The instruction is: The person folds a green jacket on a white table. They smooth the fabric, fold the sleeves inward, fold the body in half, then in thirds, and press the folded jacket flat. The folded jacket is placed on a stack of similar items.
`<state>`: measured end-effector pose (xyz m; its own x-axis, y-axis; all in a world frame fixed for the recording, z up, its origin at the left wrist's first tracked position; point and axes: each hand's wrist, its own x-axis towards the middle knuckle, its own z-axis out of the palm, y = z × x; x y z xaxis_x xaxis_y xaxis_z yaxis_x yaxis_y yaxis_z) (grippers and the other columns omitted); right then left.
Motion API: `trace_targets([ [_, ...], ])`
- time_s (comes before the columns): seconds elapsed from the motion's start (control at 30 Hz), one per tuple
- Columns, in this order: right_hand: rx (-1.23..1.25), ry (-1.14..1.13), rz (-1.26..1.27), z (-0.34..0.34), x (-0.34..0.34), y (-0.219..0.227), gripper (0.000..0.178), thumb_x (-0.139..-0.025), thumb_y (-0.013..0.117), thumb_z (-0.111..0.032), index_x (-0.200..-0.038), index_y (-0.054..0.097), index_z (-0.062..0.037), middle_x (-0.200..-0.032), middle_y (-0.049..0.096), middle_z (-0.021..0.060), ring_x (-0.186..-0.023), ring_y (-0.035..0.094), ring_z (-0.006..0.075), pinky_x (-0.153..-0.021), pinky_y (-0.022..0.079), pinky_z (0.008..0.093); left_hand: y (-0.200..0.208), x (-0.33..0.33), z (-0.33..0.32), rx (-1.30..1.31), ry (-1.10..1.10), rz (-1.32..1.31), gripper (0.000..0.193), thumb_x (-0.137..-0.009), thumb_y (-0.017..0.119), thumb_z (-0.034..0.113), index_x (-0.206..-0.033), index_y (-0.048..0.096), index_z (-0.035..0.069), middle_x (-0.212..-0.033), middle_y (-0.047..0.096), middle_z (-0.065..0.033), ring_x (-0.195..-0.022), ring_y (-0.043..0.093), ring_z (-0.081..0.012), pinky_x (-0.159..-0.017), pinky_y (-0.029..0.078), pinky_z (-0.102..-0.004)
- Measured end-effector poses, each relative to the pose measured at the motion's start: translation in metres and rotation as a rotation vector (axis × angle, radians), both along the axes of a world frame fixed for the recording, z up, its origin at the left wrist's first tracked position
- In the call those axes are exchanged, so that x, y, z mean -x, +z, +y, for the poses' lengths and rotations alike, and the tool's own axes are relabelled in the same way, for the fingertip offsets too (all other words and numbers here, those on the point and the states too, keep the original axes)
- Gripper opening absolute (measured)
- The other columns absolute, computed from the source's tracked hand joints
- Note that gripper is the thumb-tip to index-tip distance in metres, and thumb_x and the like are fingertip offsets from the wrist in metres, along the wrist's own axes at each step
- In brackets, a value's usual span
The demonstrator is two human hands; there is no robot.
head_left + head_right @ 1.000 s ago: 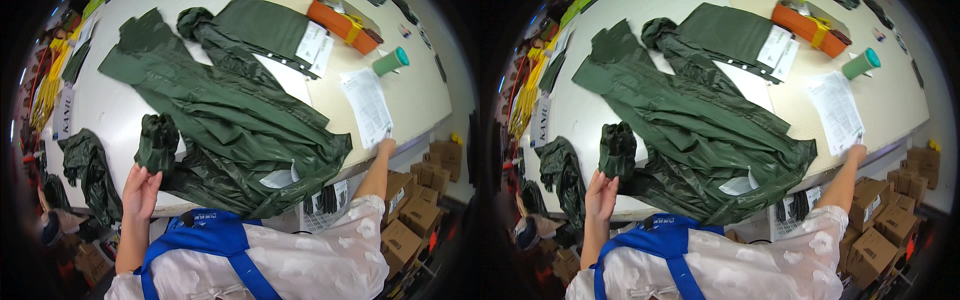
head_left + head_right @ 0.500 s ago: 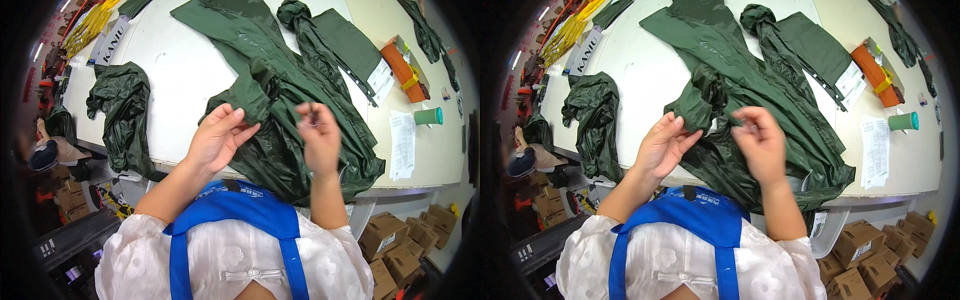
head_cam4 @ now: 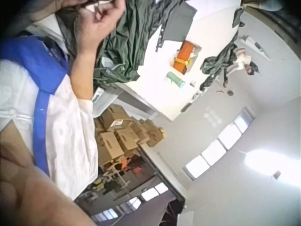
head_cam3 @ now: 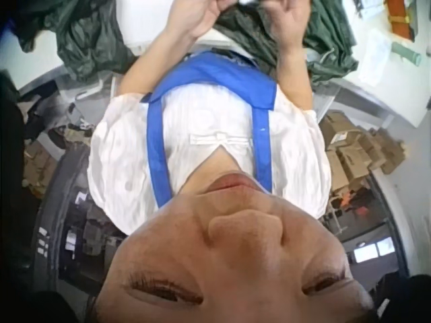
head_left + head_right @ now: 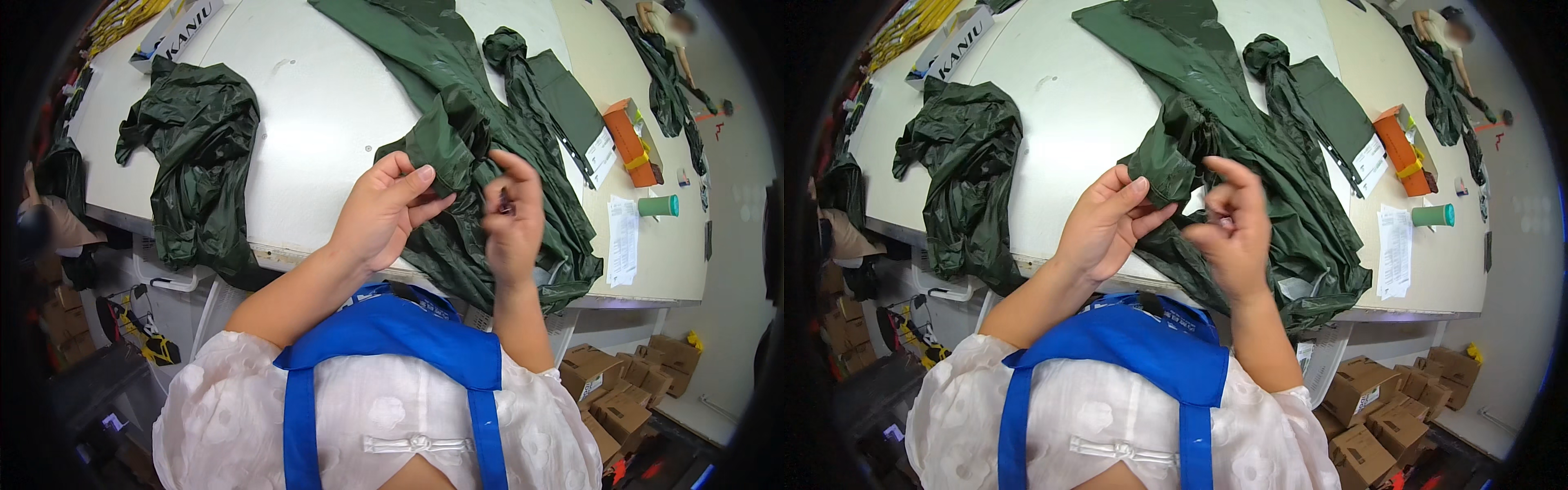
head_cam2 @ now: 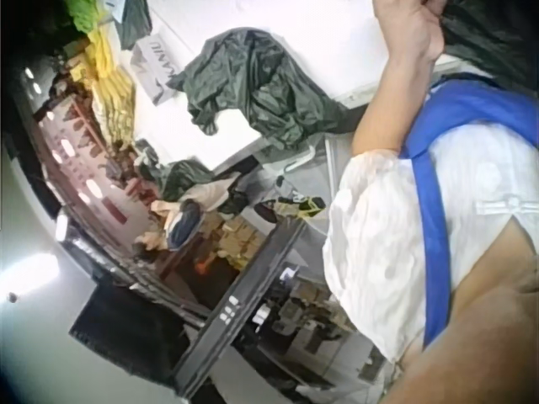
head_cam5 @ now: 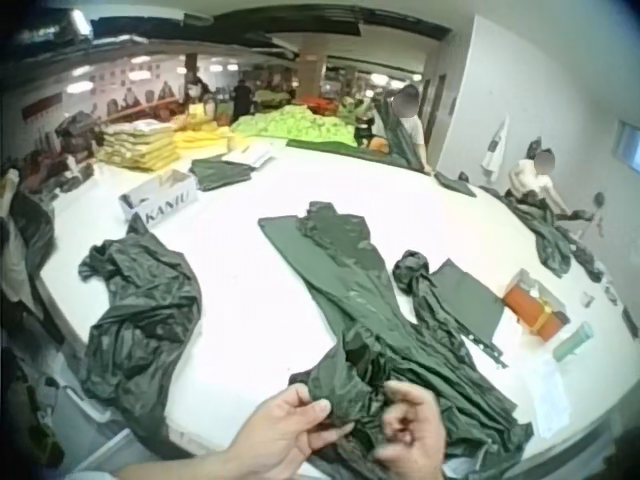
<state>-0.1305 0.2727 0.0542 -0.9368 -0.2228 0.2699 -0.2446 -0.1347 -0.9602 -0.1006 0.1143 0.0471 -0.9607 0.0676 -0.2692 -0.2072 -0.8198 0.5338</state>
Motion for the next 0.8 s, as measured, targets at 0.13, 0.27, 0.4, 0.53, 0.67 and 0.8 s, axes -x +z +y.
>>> trace_targets([
  [0.13, -0.323, -0.105, 0.208, 0.017, -0.008, -0.003, 0.032, -0.079, 0.072, -0.014, -0.107, 0.062, -0.0010, -0.084, 0.054, 0.0019, -0.070, 0.048, 0.0089, -0.061, 0.040, 0.0211, -0.009, -0.007, -0.014, -0.093, -0.025, 0.072, 0.006, -0.093, 0.054, 0.010, -0.097, 0.052, 0.006, -0.103, 0.062, -0.0104, -0.098, 0.063, -0.0198, -0.092, 0.052, -0.0357],
  [0.27, -0.541, -0.185, 0.361, 0.010, -0.012, -0.003, 0.034, -0.068, 0.080, -0.013, -0.098, 0.068, -0.0030, -0.077, 0.057, 0.0018, -0.065, 0.049, 0.0105, -0.055, 0.040, 0.0218, -0.008, -0.009, -0.017, -0.077, -0.025, 0.060, 0.006, -0.093, 0.054, 0.010, -0.097, 0.053, 0.006, -0.103, 0.063, -0.0101, -0.097, 0.063, -0.0193, -0.091, 0.053, -0.0360],
  [0.4, -0.551, -0.176, 0.302, 0.008, -0.010, -0.001, 0.037, -0.065, 0.082, -0.015, -0.097, 0.069, -0.0031, -0.075, 0.056, 0.0021, -0.062, 0.047, 0.0101, -0.054, 0.039, 0.0221, -0.002, -0.010, -0.014, -0.023, -0.015, 0.066, 0.007, -0.092, 0.057, 0.010, -0.092, 0.050, 0.007, -0.097, 0.062, -0.0085, -0.092, 0.062, -0.0175, -0.089, 0.053, -0.0354],
  [0.53, -0.568, -0.148, 0.324, 0.006, -0.009, 0.006, 0.034, -0.065, 0.082, -0.016, -0.094, 0.069, -0.0030, -0.073, 0.056, 0.0021, -0.060, 0.047, 0.0104, -0.052, 0.038, 0.0223, -0.002, -0.010, -0.011, -0.012, -0.017, 0.074, 0.009, -0.092, 0.058, 0.010, -0.090, 0.049, 0.006, -0.095, 0.062, -0.0083, -0.090, 0.062, -0.0171, -0.089, 0.052, -0.0353],
  [0.67, -0.583, -0.144, 0.316, 0.008, -0.007, 0.005, 0.031, -0.066, 0.082, -0.016, -0.091, 0.069, -0.0027, -0.070, 0.055, 0.0025, -0.058, 0.048, 0.0111, -0.051, 0.038, 0.0229, -0.001, -0.010, -0.009, -0.001, -0.011, 0.084, 0.009, -0.092, 0.058, 0.009, -0.091, 0.050, 0.005, -0.095, 0.062, -0.0090, -0.090, 0.062, -0.0173, -0.089, 0.052, -0.0354],
  [0.8, -0.554, -0.145, 0.328, 0.012, -0.003, -0.001, 0.026, -0.067, 0.081, -0.015, -0.086, 0.069, -0.0022, -0.067, 0.055, 0.0030, -0.057, 0.049, 0.0111, -0.050, 0.038, 0.0231, 0.001, -0.009, -0.008, 0.009, -0.012, 0.067, 0.009, -0.092, 0.057, 0.009, -0.090, 0.050, 0.005, -0.096, 0.063, -0.0097, -0.091, 0.063, -0.0175, -0.088, 0.053, -0.0351],
])
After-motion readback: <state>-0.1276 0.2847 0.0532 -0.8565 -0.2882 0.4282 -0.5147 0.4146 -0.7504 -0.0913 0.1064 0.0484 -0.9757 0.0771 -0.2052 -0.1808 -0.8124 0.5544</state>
